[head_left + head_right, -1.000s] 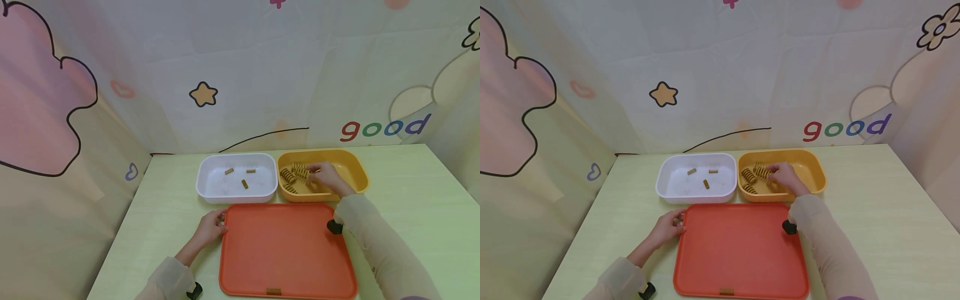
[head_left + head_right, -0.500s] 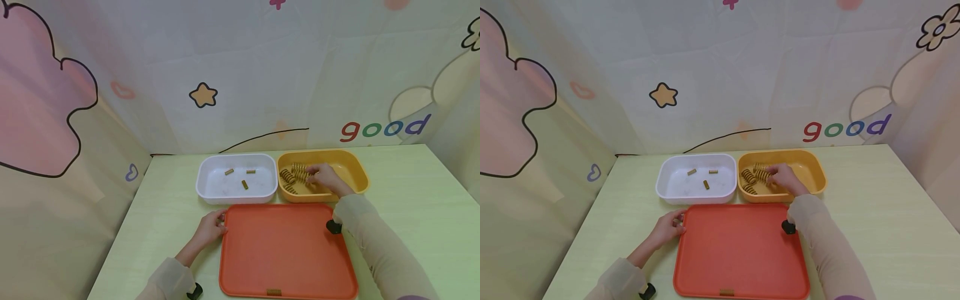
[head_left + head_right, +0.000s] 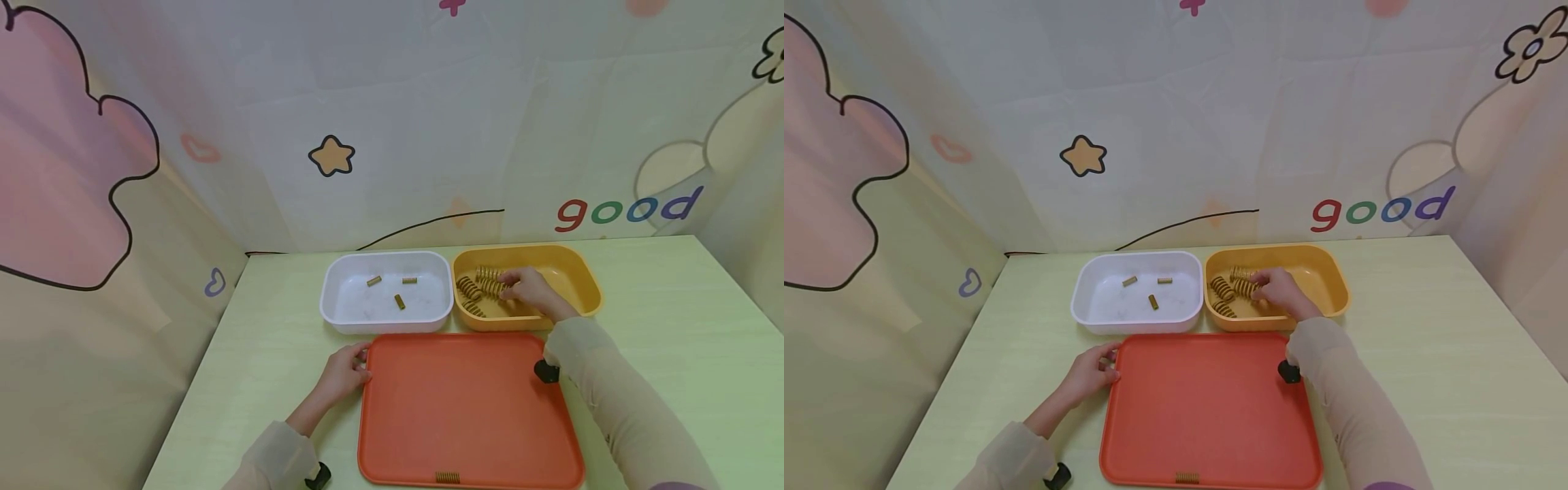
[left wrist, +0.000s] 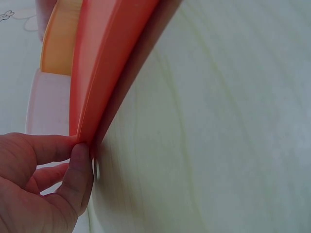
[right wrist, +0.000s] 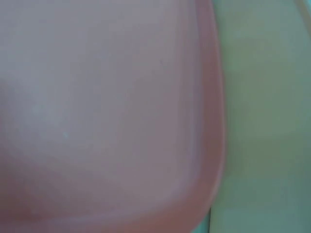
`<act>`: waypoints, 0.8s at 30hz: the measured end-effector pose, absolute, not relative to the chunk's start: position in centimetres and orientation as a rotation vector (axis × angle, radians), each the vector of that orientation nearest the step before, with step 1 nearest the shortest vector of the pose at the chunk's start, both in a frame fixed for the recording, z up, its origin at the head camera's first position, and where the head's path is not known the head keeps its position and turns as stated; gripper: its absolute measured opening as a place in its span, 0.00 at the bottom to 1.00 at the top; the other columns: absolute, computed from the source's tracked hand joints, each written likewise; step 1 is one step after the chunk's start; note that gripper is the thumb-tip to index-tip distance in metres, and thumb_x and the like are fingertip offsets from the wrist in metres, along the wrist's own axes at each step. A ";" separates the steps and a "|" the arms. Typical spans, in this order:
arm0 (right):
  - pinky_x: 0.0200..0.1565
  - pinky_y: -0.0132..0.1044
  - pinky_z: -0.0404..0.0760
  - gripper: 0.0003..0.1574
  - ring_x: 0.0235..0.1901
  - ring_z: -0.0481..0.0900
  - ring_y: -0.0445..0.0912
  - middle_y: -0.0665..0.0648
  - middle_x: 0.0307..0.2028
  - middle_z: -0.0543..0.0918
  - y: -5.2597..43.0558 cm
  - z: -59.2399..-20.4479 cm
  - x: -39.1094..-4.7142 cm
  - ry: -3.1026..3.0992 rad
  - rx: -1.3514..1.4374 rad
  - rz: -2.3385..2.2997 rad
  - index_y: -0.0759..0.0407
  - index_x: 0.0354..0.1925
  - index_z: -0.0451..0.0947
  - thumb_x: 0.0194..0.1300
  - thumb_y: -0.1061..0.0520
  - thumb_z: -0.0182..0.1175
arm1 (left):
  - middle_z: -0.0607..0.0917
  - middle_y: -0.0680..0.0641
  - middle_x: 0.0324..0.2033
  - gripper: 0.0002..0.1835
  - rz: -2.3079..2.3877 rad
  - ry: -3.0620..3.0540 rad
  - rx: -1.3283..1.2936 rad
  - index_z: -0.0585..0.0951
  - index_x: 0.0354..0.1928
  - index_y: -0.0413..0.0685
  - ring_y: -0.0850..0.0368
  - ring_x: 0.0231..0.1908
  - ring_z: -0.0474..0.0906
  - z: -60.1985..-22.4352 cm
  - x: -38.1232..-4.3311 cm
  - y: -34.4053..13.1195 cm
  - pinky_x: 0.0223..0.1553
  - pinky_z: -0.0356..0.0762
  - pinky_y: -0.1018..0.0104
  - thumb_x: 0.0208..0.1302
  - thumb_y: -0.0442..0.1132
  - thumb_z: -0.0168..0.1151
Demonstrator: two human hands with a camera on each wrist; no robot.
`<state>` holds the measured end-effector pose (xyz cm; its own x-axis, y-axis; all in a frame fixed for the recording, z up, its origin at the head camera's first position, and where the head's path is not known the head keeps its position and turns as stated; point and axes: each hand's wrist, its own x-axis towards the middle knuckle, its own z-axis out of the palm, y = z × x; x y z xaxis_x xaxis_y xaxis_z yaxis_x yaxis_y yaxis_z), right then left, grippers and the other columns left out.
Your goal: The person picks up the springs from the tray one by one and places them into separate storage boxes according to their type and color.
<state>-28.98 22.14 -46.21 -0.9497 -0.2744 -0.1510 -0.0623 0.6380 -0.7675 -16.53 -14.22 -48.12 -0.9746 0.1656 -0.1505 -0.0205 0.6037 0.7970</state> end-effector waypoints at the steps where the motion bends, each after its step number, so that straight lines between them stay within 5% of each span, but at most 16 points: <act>1: 0.41 0.41 0.73 0.22 0.42 0.70 0.55 0.69 0.45 0.73 22.2 -46.2 -29.0 2.610 -0.279 -1.202 0.72 0.50 0.70 0.55 0.64 0.55 | 0.75 0.42 0.33 0.28 1.307 2.621 0.122 0.70 0.54 0.35 0.59 0.24 0.73 -48.1 -16.5 -14.2 0.25 0.75 0.70 0.45 0.22 0.58; 24: 0.47 0.48 0.72 0.23 0.46 0.70 0.57 0.70 0.48 0.72 23.1 -44.3 -27.5 2.618 -0.278 -1.217 0.69 0.51 0.69 0.60 0.58 0.53 | 0.75 0.41 0.34 0.28 1.335 2.607 0.114 0.70 0.54 0.33 0.59 0.24 0.73 -48.0 -16.4 -14.1 0.24 0.75 0.70 0.45 0.21 0.58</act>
<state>-27.53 23.09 -44.33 -0.9530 -0.2706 -0.1362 -0.0703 0.6350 -0.7693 -16.44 -14.09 -47.97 -0.9750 0.1633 -0.1508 -0.0269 0.5865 0.8095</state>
